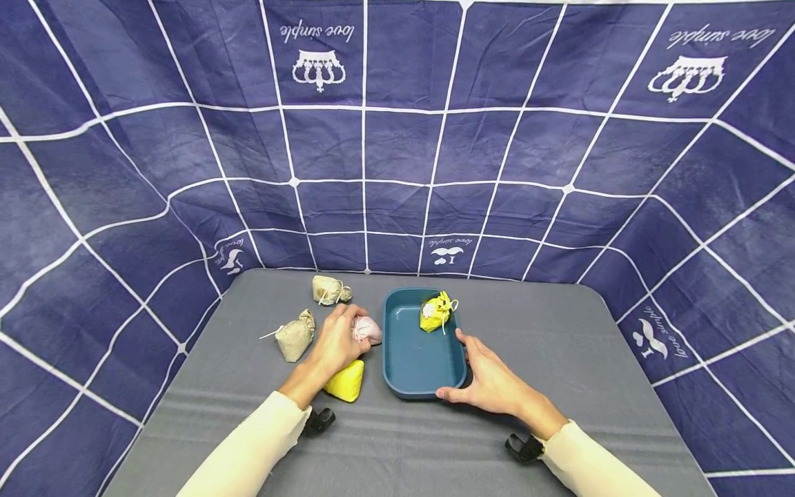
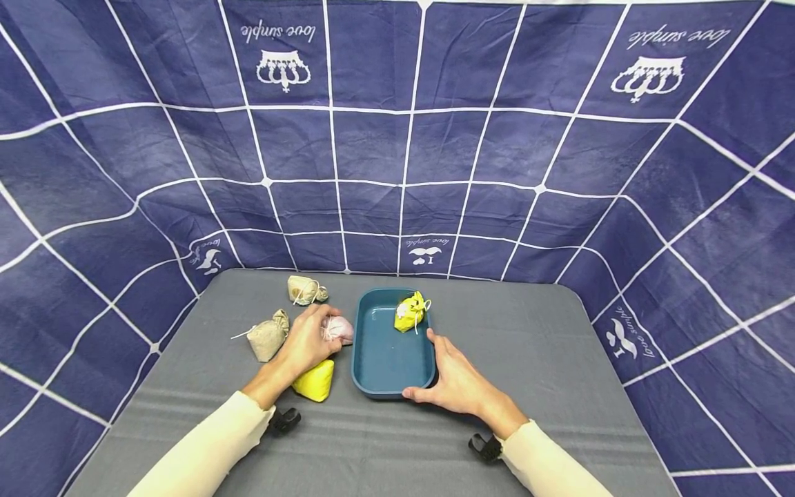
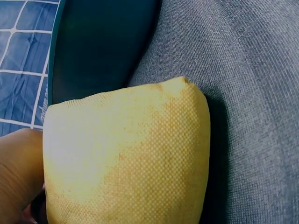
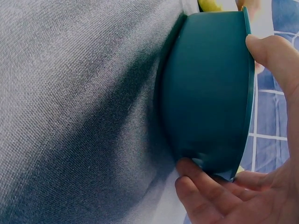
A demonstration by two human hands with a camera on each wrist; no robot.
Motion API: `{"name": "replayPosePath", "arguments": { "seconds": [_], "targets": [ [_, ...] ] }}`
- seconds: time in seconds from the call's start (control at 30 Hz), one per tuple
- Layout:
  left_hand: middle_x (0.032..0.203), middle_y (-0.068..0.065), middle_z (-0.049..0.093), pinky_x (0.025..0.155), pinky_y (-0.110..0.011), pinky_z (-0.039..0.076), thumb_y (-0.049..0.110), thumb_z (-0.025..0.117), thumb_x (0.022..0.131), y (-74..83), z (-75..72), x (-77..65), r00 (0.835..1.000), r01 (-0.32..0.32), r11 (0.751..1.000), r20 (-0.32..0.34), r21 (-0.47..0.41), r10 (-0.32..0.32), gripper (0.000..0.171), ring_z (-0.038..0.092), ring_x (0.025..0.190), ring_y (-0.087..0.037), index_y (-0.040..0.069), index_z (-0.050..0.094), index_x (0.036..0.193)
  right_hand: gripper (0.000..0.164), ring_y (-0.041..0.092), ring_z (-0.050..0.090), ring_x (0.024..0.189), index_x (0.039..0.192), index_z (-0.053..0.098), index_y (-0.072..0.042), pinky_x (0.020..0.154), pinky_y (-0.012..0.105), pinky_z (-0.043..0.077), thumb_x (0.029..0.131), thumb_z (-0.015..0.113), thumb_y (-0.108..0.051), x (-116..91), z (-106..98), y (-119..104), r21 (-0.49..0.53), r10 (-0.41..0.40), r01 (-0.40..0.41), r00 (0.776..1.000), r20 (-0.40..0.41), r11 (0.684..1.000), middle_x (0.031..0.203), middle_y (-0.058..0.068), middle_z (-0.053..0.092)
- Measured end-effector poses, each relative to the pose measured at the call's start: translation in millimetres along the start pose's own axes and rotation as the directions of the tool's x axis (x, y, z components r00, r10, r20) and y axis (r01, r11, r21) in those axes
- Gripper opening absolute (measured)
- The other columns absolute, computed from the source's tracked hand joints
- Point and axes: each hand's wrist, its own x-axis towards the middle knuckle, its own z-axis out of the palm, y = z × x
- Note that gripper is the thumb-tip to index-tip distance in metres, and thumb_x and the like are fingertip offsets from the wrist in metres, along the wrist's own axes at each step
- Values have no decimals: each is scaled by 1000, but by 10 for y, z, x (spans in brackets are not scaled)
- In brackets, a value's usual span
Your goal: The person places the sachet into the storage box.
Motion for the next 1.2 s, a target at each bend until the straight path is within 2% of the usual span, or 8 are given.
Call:
{"name": "replayPosePath", "arguments": {
  "seconds": [0.13, 0.43, 0.63, 0.77, 0.9, 1.03, 1.2],
  "targets": [
    [122, -18, 75, 95, -54, 63, 8, 98, 78, -22, 1, 7, 1000, -12, 1000, -28, -20, 12, 57, 74, 108, -37, 9, 76, 130, 128, 33, 69, 141, 174, 39, 5, 120, 58, 59, 85, 97, -67, -3, 3, 2, 1, -3, 3, 1000, 0, 1000, 175, 23, 55],
    [132, -21, 77, 104, -59, 64, 4, 97, 80, -33, -16, 22, 994, -53, 996, -97, -77, 45, 67, 78, 121, -43, 6, 67, 140, 127, 41, 65, 150, 173, 39, 5, 124, 62, 57, 86, 97, -65, -4, -1, -10, -1, -12, 12, 1000, -7, 1000, 176, 25, 54],
    [129, -22, 79, 95, -53, 67, 5, 103, 83, -45, -13, 49, 994, -91, 993, -66, -78, 86, 75, 79, 108, -37, 6, 62, 146, 129, 42, 65, 152, 174, 38, 5, 125, 62, 56, 85, 97, -67, -11, 7, -5, -5, -4, 4, 1000, -4, 1000, 176, 25, 54],
    [130, -21, 79, 99, -54, 68, 4, 104, 83, -62, 0, 72, 992, -120, 990, -35, -79, 118, 76, 80, 111, -36, 8, 62, 146, 128, 42, 64, 152, 173, 38, 5, 125, 62, 56, 85, 97, -66, -11, 13, -3, -1, -6, 6, 1000, -7, 1000, 176, 26, 54],
    [134, -21, 80, 101, -54, 67, 0, 101, 86, -48, 0, 93, 993, -116, 988, -2, -100, 116, 74, 79, 115, -36, 11, 62, 148, 127, 44, 63, 154, 173, 39, 6, 127, 63, 55, 86, 97, -65, -10, 13, -3, -4, -11, 11, 1000, -12, 1000, 176, 27, 54],
    [128, -20, 81, 96, -53, 68, -2, 100, 86, -36, 1, 95, 994, -111, 987, -13, -118, 110, 74, 80, 109, -34, 12, 62, 149, 127, 45, 63, 154, 172, 39, 7, 126, 64, 54, 86, 97, -65, -14, 3, -10, -13, -21, 20, 1000, -15, 1000, 175, 27, 54],
    [123, -19, 85, 100, -56, 69, -2, 98, 87, -47, -10, 91, 994, -108, 984, -42, -140, 103, 79, 84, 112, -37, 12, 59, 153, 126, 45, 64, 152, 171, 40, 9, 124, 65, 56, 86, 97, -66, -9, -8, -16, -35, -35, 35, 999, -18, 999, 174, 28, 56]
  ]
}}
